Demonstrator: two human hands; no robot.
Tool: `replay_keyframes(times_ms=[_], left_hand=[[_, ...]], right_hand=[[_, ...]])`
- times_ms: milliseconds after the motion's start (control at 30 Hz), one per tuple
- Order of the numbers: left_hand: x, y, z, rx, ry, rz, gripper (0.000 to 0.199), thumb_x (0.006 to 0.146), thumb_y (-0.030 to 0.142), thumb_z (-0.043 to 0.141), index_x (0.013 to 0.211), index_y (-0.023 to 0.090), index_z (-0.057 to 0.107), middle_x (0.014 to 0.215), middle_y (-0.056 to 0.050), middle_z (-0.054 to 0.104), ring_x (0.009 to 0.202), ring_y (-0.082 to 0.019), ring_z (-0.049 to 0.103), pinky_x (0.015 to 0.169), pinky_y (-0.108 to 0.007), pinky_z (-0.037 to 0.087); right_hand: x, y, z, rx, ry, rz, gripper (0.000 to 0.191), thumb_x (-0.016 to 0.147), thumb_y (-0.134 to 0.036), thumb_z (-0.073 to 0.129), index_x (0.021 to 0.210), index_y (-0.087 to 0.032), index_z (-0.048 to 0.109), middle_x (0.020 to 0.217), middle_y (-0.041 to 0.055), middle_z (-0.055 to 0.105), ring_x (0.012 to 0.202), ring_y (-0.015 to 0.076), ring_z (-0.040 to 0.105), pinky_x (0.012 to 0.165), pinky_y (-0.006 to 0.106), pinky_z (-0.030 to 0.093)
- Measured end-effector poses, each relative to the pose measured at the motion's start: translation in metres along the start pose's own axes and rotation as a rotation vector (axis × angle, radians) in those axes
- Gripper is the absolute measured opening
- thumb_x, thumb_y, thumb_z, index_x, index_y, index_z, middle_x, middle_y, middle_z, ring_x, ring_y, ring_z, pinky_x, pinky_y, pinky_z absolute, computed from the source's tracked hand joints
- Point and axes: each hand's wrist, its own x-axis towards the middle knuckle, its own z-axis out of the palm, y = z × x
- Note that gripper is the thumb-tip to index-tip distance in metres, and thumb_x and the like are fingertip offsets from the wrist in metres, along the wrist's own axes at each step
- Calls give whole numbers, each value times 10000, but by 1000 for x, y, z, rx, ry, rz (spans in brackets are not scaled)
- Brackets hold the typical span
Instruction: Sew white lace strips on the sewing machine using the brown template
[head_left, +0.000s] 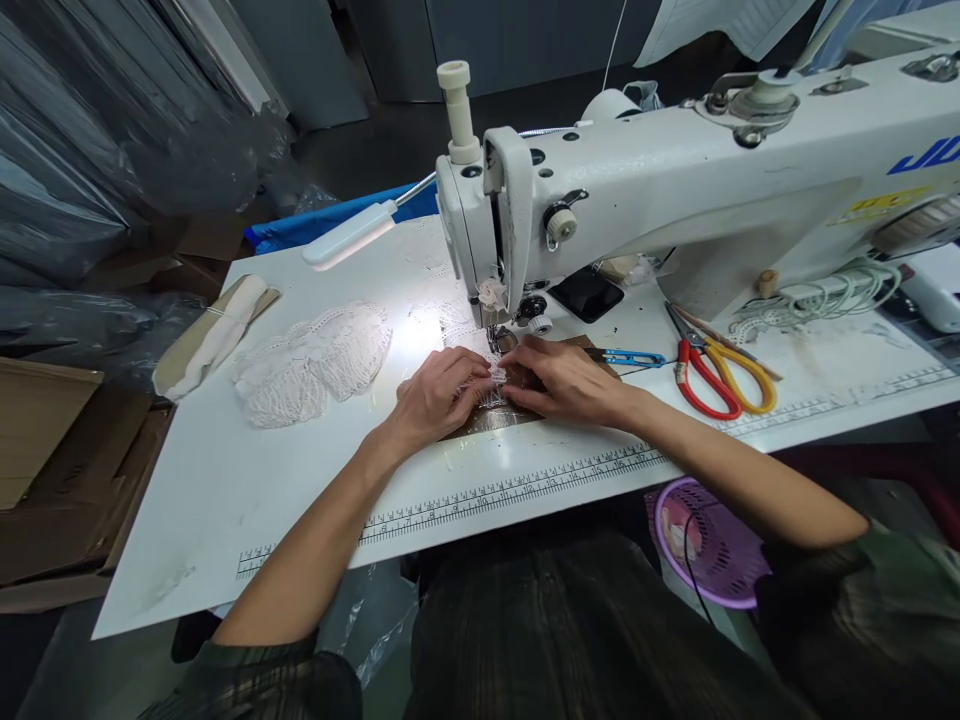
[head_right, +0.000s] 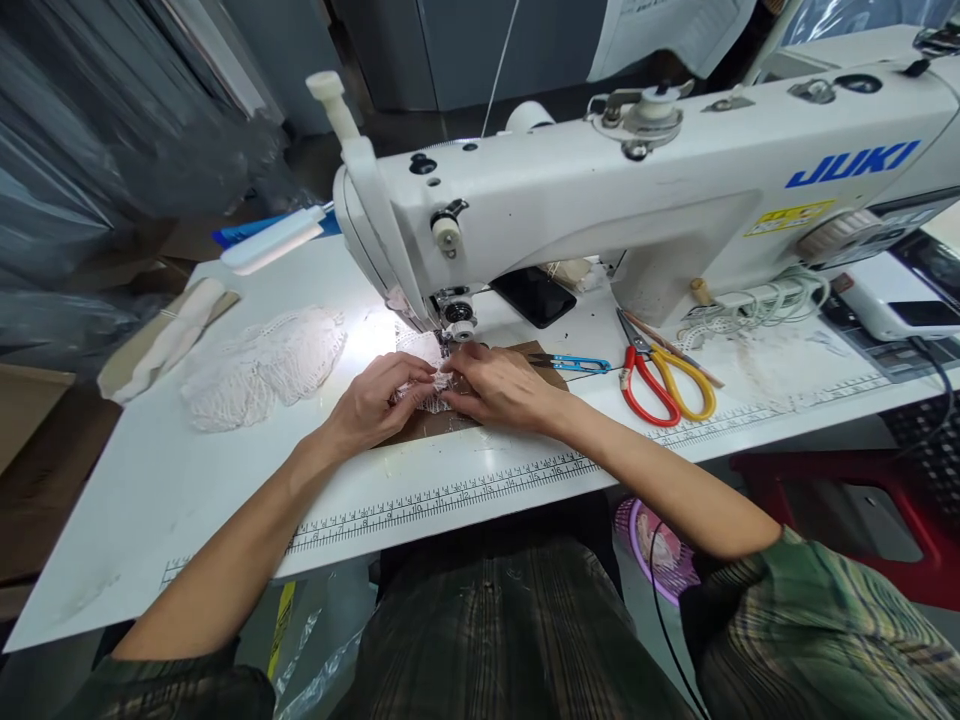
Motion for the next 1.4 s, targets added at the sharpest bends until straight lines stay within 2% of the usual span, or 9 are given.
replay_keyframes(times_ms=[100, 200, 333, 467, 633, 1000, 1133, 1233, 1400], left_hand=[[1, -4, -1, 14, 24, 51, 211, 983, 356, 596, 1004, 154, 653, 965, -91, 728, 897, -197, 693, 769, -383, 580], [1, -6, -5, -33, 140, -14, 155, 1005, 277, 552, 968, 163, 651, 919, -65, 731, 850, -158, 704, 728, -327, 606], [3, -7, -10, -66, 235, -77, 152, 996, 265, 567, 907, 167, 641, 916, -64, 738, 861, -155, 710, 743, -320, 617], [2, -7, -9, -112, 157, -11, 136, 997, 236, 550, 928, 159, 639, 960, -79, 735, 899, -154, 713, 755, -314, 619], [-2, -6, -1, -6, -2, 184, 105, 972, 163, 565, 925, 120, 648, 970, -114, 733, 895, -180, 707, 759, -335, 616], [-2, -2, 7, 111, 24, 208, 122, 959, 154, 580, 875, 161, 668, 928, -45, 760, 841, -161, 698, 757, -334, 581], [-3, -2, 7, 100, 14, 198, 81, 947, 177, 610, 913, 155, 679, 914, -44, 762, 821, -162, 702, 718, -323, 571], [-3, -1, 7, 106, 10, 194, 71, 938, 177, 622, 911, 164, 686, 930, -35, 765, 814, -156, 695, 728, -327, 563], [-2, 1, 6, 143, 66, 210, 104, 927, 145, 627, 858, 181, 696, 932, -27, 764, 825, -148, 683, 750, -326, 548]], right_hand=[[12, -2, 2, 64, 26, 21, 241, 997, -318, 477, 1032, -167, 662, 918, 82, 683, 793, 206, 610, 684, 335, 459], [12, 1, 6, 112, 106, 86, 269, 997, -335, 471, 1094, -154, 645, 861, 71, 679, 724, 187, 592, 665, 330, 459], [1, 1, 14, -12, 100, 32, 309, 996, -302, 445, 1203, -166, 629, 1013, 125, 656, 884, 239, 598, 794, 402, 512], [-9, -6, 20, -132, 33, -47, 343, 975, -243, 469, 1276, -207, 632, 1067, 132, 606, 1035, 279, 548, 920, 468, 496], [-17, -9, 19, -117, 9, -21, 288, 973, -239, 481, 1163, -228, 697, 1088, 136, 585, 1076, 294, 523, 893, 473, 499], [-23, -11, 14, -85, -48, 10, 296, 953, -260, 551, 1190, -227, 726, 1140, 145, 600, 1079, 311, 531, 901, 498, 471], [-8, 12, -5, 167, -145, -86, 334, 957, -223, 513, 1221, -237, 717, 1125, 86, 673, 1005, 221, 611, 899, 370, 496], [1, 29, -3, 130, -60, -35, 375, 952, -216, 499, 1274, -189, 688, 1043, 89, 699, 899, 214, 624, 834, 360, 500], [-3, 34, 20, 8, 89, -83, 370, 938, -227, 533, 1269, -220, 699, 1147, 129, 640, 1020, 263, 576, 879, 431, 472]])
